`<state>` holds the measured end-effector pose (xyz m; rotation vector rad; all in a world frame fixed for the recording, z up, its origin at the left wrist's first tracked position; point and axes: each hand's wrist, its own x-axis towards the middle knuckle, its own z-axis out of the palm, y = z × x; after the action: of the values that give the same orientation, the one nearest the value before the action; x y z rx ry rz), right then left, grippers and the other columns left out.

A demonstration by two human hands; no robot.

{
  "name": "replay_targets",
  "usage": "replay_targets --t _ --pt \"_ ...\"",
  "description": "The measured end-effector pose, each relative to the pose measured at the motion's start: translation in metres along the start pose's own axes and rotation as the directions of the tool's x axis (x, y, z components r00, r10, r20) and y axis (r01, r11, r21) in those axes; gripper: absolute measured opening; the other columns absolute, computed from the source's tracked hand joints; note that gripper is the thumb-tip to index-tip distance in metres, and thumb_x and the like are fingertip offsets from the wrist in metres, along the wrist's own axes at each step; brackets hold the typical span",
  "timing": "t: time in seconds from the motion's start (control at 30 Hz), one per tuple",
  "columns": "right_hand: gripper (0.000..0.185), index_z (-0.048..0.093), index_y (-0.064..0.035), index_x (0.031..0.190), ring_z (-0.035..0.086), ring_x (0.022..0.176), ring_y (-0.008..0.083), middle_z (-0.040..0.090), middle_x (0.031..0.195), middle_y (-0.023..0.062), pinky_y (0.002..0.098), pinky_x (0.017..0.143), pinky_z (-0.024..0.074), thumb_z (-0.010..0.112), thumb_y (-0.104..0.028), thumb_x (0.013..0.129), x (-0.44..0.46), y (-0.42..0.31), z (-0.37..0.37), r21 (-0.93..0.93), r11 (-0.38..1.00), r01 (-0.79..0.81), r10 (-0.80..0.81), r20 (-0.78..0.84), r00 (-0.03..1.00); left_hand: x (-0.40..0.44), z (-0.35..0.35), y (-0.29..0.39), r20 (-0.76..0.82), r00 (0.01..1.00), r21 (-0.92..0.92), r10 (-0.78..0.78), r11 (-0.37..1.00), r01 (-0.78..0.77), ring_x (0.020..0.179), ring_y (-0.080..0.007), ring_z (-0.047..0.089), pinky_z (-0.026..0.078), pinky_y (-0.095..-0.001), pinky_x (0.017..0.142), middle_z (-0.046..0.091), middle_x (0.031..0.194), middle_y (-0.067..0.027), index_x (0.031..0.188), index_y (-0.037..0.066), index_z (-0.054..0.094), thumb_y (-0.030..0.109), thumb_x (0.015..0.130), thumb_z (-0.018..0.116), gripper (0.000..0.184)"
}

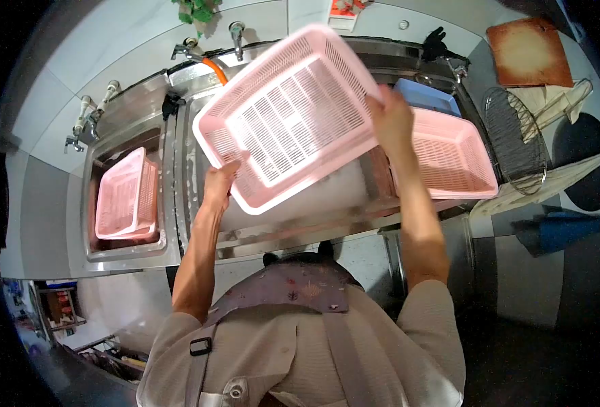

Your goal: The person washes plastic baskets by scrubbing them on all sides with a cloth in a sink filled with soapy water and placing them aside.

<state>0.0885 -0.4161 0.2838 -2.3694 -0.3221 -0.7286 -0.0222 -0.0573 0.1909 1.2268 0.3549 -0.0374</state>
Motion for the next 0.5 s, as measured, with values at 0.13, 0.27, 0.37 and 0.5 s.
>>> replay_targets --t 0.13,0.27,0.37,0.5 --pt "0.034 0.062 0.0028 0.112 0.064 0.097 0.0434 0.067 0.105 0.026 0.0491 0.087 0.0495 0.06 -0.022 0.09 -0.058 0.041 0.094 -0.216 0.966 -0.143 0.193 0.234 0.953 0.019 -0.047 -0.04 -0.229 0.93 0.475 0.286 0.867 -0.15 0.095 -0.0382 0.068 0.054 -0.0431 0.083 0.067 0.105 -0.0276 0.126 -0.01 0.045 0.012 0.087 0.064 0.049" --pt "0.035 0.063 0.0024 0.11 0.064 0.101 0.0439 0.067 0.106 0.0266 0.0508 0.089 0.0496 0.055 -0.026 0.091 -0.116 0.086 0.173 -0.46 0.837 -0.297 0.505 0.437 0.745 0.044 -0.07 -0.099 -0.261 0.948 0.81 0.183 0.575 0.113 0.1 -0.0528 0.061 0.049 -0.0541 0.089 0.061 0.105 -0.0391 0.121 -0.007 0.035 0.018 0.084 0.065 0.053" --pt "0.035 0.062 0.0024 0.11 0.064 0.102 0.0441 0.066 0.107 0.0269 0.0521 0.089 0.0495 0.054 -0.026 0.092 -0.131 0.091 0.185 -0.399 0.826 -0.399 0.546 0.385 0.745 0.05 -0.076 -0.113 -0.338 0.94 0.84 0.055 0.468 0.275 0.103 -0.0526 0.061 0.047 -0.0543 0.093 0.06 0.109 -0.0393 0.122 -0.006 0.036 0.023 0.086 0.063 0.053" --pt "0.035 0.058 0.0044 0.111 0.064 0.102 0.0445 0.065 0.109 0.0269 0.0523 0.089 0.0492 0.056 -0.024 0.091 -0.092 0.059 0.144 -0.411 0.859 -0.306 0.481 0.442 0.757 0.04 -0.078 -0.097 -0.276 0.951 0.831 0.141 0.531 0.163 0.105 -0.0522 0.06 0.048 -0.0526 0.094 0.06 0.111 -0.0376 0.124 -0.008 0.042 0.022 0.085 0.06 0.053"
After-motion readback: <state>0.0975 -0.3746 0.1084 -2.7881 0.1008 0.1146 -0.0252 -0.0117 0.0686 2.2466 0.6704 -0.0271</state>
